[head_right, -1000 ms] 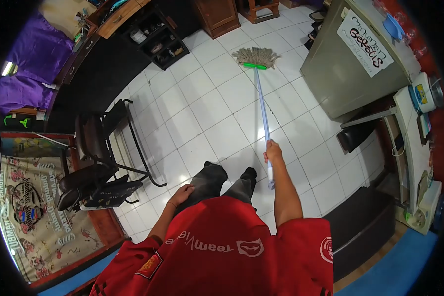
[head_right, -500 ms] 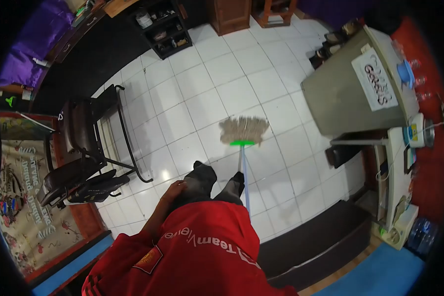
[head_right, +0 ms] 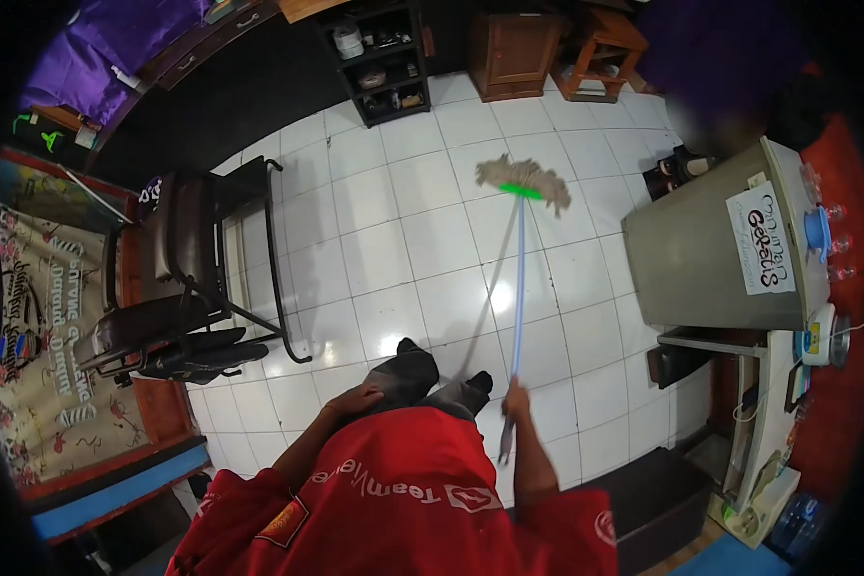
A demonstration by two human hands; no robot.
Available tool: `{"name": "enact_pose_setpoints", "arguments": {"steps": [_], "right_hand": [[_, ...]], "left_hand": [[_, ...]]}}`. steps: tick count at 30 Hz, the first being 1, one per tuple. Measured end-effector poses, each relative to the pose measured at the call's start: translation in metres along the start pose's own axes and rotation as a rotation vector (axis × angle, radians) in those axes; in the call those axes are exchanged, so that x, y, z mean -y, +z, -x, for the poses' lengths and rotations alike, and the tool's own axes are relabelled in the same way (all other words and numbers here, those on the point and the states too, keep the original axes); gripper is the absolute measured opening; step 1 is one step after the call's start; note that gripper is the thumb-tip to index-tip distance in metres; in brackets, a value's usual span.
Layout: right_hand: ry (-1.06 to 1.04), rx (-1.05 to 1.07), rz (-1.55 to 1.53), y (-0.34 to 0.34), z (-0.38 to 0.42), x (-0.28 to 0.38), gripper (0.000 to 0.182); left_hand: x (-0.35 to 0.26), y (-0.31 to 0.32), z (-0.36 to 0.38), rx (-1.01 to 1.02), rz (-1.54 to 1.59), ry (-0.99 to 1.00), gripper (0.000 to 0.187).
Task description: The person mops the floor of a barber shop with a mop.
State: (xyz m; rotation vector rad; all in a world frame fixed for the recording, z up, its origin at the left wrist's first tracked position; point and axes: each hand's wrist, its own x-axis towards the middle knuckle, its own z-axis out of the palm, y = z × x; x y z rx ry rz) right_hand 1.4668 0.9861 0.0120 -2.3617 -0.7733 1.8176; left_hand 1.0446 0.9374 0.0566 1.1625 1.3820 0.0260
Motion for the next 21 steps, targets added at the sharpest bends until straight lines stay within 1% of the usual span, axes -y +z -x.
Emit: {"name": "enact_pose_setpoints", "arguments": {"steps": [1,2,3,4,5,6,7,8,9,10,11,12,13,14,15,16,17,18,19,21], "right_hand": [[-0.553,-0.32,0.356,-0.001,-0.059,0.0,0.044],[-0.484,-0.344,0.038,-0.01,-0.001,0.091,0.038],[-0.484,-0.238,-0.01,-0.018,-0.005,0.135,0.031],[-0.572,-0.227,0.104,-0.025,-0.038,0.161,0.028],[-0.509,-0.156,-0.035,-0.027,-0.032,0.199,0.028],[-0.439,-0.086,-0.172,-0.024,-0.016,0.223,0.027],[-0.437,-0.094,-0.166,-0.02,-0.015,0.222,0.027],[-0.453,-0.1,-0.122,-0.019,-0.014,0.225,0.027],[-0.47,-0.108,-0.078,-0.018,-0.012,0.229,0.027],[-0.615,-0.225,0.12,-0.015,-0.026,0.201,0.027],[-0.582,-0.226,0.142,-0.011,-0.011,0.18,0.028],[-0.524,-0.197,0.114,-0.007,0.021,0.156,0.03],[-0.487,-0.302,0.313,0.0,0.006,0.104,0.037],[-0.409,-0.23,0.267,0.008,0.031,0.067,0.044],[-0.375,-0.303,0.249,0.022,0.068,0.038,0.044],[-0.521,-0.511,0.24,0.046,0.098,0.009,0.04],[-0.507,-0.517,0.241,0.029,0.093,0.012,0.04],[-0.471,-0.522,0.252,0.042,0.105,0.004,0.04],[-0.436,-0.526,0.26,0.045,0.098,0.003,0.04],[-0.345,-0.519,0.264,0.061,0.094,-0.008,0.04]], "left_hand": [[-0.003,-0.002,0.006,-0.008,0.0,-0.002,0.062],[-0.007,-0.005,0.01,-0.088,0.066,0.01,0.058],[-0.011,-0.008,0.013,-0.169,0.133,0.025,0.054],[-0.02,-0.014,0.015,-0.176,0.138,0.031,0.054],[-0.031,-0.022,0.016,-0.177,0.266,0.056,0.05],[-0.038,-0.027,0.015,-0.173,0.393,0.079,0.046],[-0.039,-0.037,0.009,-0.12,0.383,0.122,0.041],[-0.043,-0.041,0.005,-0.112,0.387,0.133,0.041],[-0.047,-0.045,0.002,-0.166,0.482,0.001,0.041],[-0.051,-0.05,-0.001,-0.22,0.579,-0.134,0.041],[-0.044,-0.053,-0.014,-0.231,0.68,-0.176,0.043],[-0.042,-0.058,-0.021,-0.221,0.687,-0.169,0.043],[-0.043,-0.064,-0.029,-0.237,0.687,-0.175,0.044],[-0.041,-0.066,-0.037,-0.251,0.689,-0.183,0.046],[-0.029,-0.066,-0.049,-0.285,0.671,-0.162,0.047],[-0.028,-0.068,-0.052,-0.268,0.675,-0.166,0.047],[-0.027,-0.074,-0.056,-0.255,0.677,-0.185,0.047],[-0.028,-0.083,-0.061,-0.246,0.674,-0.2,0.047],[-0.03,-0.088,-0.065,-0.257,0.713,-0.209,0.044],[-0.028,-0.093,-0.072,-0.259,0.67,-0.225,0.043]]}}
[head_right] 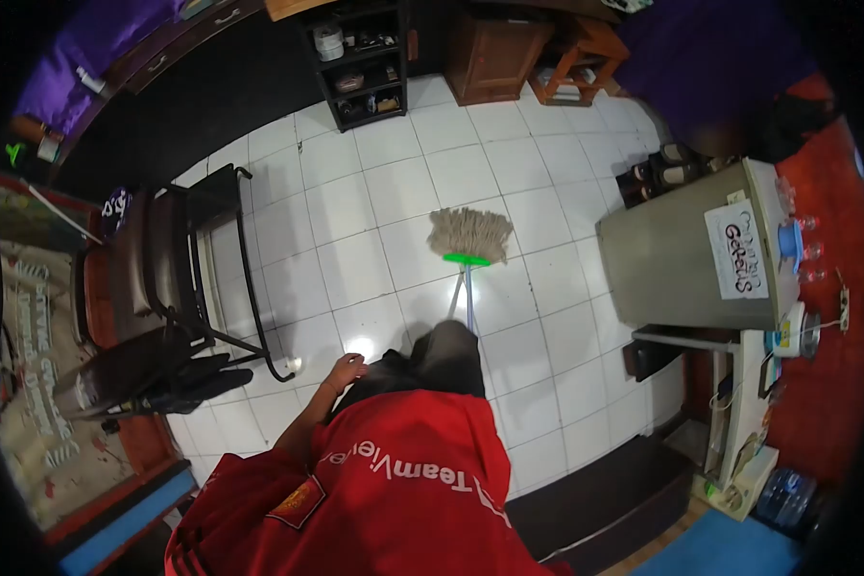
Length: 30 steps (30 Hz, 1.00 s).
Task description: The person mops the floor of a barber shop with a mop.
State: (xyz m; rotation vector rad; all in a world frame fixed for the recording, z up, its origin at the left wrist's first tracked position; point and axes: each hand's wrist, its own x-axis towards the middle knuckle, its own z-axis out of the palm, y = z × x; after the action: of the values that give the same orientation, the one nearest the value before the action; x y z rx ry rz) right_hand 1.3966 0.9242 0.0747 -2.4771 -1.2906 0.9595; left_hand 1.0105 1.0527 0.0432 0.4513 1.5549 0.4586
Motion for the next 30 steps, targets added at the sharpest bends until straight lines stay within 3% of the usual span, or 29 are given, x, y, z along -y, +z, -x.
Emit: {"name": "enact_pose_setpoints", "arguments": {"steps": [6,8,9,12,15,16,17,19,20,21,23,26,28,30], "right_hand": [[0.25,0.057,0.015,0.018,-0.002,0.053,0.041],[0.317,0.079,0.022,0.019,-0.027,0.07,0.041],[0.349,0.101,0.023,0.023,-0.038,0.08,0.041],[0.443,0.197,0.009,0.039,-0.07,0.126,0.042],[0.531,0.302,0.021,0.039,-0.098,0.166,0.043],[0.281,0.167,0.006,0.036,-0.14,0.184,0.048],[0.341,0.213,-0.021,0.038,-0.19,0.203,0.052],[0.033,0.147,0.054,0.061,-0.29,0.203,0.052],[0.184,0.12,-0.052,0.031,-0.324,0.243,0.052],[-0.13,0.009,-0.031,0.018,-0.354,0.258,0.052],[0.201,0.199,-0.207,-0.051,-0.38,0.345,0.051],[0.128,0.195,-0.168,-0.042,-0.381,0.348,0.048],[-0.019,0.032,-0.042,-0.007,-0.349,0.308,0.047],[0.069,0.102,0.015,-0.003,-0.291,0.281,0.042]], "left_hand": [[-0.014,-0.02,-0.043,0.115,-0.323,0.009,0.039],[-0.036,-0.027,-0.057,0.123,-0.561,0.101,0.039],[-0.048,-0.034,-0.063,0.132,-0.611,0.035,0.044],[-0.099,-0.062,-0.056,0.135,-0.682,0.042,0.047],[-0.084,-0.114,-0.076,0.183,-0.712,0.118,0.045],[-0.084,-0.124,-0.108,0.463,-1.305,0.168,0.043],[-0.099,-0.131,-0.116,0.454,-1.333,0.169,0.043],[-0.116,-0.149,-0.114,0.207,-1.12,1.199,0.043],[-0.132,-0.151,-0.128,0.272,-1.331,1.431,0.045],[-0.155,-0.149,-0.103,0.283,-1.337,1.413,0.045],[-0.251,-0.091,-0.09,0.043,-0.778,0.039,0.051],[-0.302,-0.059,-0.092,0.016,-0.915,0.1,0.057],[-0.319,-0.052,-0.101,0.057,-0.966,0.066,0.059],[-0.34,-0.048,-0.109,0.112,-1.046,0.028,0.062]]}}
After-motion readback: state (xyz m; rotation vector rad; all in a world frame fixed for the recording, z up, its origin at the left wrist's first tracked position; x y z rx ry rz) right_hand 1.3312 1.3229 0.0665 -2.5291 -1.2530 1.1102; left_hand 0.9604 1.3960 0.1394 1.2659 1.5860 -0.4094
